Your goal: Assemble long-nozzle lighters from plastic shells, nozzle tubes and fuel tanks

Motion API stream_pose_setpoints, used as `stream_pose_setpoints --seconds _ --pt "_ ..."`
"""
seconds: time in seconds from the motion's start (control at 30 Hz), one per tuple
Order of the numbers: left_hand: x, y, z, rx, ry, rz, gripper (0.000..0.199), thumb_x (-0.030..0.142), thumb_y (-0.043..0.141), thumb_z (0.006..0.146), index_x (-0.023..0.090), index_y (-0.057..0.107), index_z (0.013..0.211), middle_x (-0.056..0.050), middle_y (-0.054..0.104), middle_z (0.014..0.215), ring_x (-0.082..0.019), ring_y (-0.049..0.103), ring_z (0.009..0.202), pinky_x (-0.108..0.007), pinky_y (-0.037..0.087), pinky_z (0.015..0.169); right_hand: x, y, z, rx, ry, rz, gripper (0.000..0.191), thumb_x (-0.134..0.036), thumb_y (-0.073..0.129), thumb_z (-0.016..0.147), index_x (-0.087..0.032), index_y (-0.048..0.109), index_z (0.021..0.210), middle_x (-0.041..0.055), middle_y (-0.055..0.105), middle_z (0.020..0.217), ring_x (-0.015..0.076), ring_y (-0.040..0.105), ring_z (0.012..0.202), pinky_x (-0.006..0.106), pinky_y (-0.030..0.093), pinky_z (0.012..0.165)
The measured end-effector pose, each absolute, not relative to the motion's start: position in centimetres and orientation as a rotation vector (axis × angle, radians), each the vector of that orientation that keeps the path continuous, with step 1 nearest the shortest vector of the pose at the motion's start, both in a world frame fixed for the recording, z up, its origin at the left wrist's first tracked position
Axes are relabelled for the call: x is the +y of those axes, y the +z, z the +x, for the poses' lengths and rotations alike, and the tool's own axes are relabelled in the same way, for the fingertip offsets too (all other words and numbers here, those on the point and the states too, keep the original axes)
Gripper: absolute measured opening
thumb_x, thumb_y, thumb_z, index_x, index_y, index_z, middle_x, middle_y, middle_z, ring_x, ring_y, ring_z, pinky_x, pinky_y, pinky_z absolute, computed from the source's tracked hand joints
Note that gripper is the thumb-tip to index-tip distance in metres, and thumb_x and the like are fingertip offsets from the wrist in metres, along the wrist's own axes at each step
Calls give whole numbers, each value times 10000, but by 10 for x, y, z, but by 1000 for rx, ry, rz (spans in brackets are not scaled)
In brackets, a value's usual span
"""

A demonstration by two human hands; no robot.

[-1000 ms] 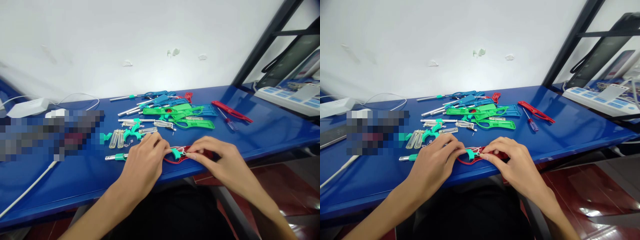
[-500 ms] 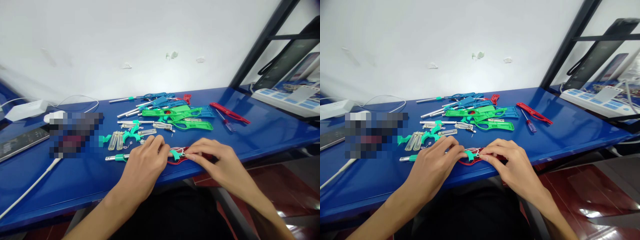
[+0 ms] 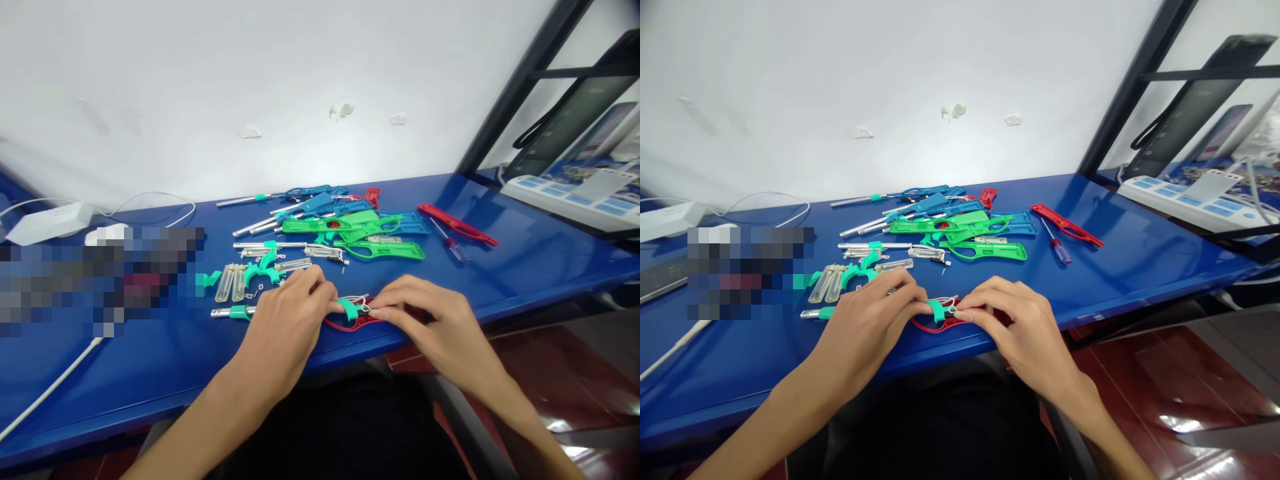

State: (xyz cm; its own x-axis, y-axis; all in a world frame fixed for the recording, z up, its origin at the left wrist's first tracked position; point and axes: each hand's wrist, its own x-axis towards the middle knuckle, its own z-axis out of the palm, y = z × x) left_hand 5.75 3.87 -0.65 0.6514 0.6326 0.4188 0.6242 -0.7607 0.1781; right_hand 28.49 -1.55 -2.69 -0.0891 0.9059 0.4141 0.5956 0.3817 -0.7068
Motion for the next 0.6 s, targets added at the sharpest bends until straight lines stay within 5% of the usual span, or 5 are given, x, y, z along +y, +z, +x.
stream_pose_setpoints --seconds 0.6 --pt "42 -15 57 1034 794 2870 237 250 499 1098 168 646 931 -6 599 922 -166 589 768 -294 391 601 -17 -18 285 -1765 551 -1391 102 -362 753 927 -270 780 892 13 738 894 165 623 740 308 500 678"
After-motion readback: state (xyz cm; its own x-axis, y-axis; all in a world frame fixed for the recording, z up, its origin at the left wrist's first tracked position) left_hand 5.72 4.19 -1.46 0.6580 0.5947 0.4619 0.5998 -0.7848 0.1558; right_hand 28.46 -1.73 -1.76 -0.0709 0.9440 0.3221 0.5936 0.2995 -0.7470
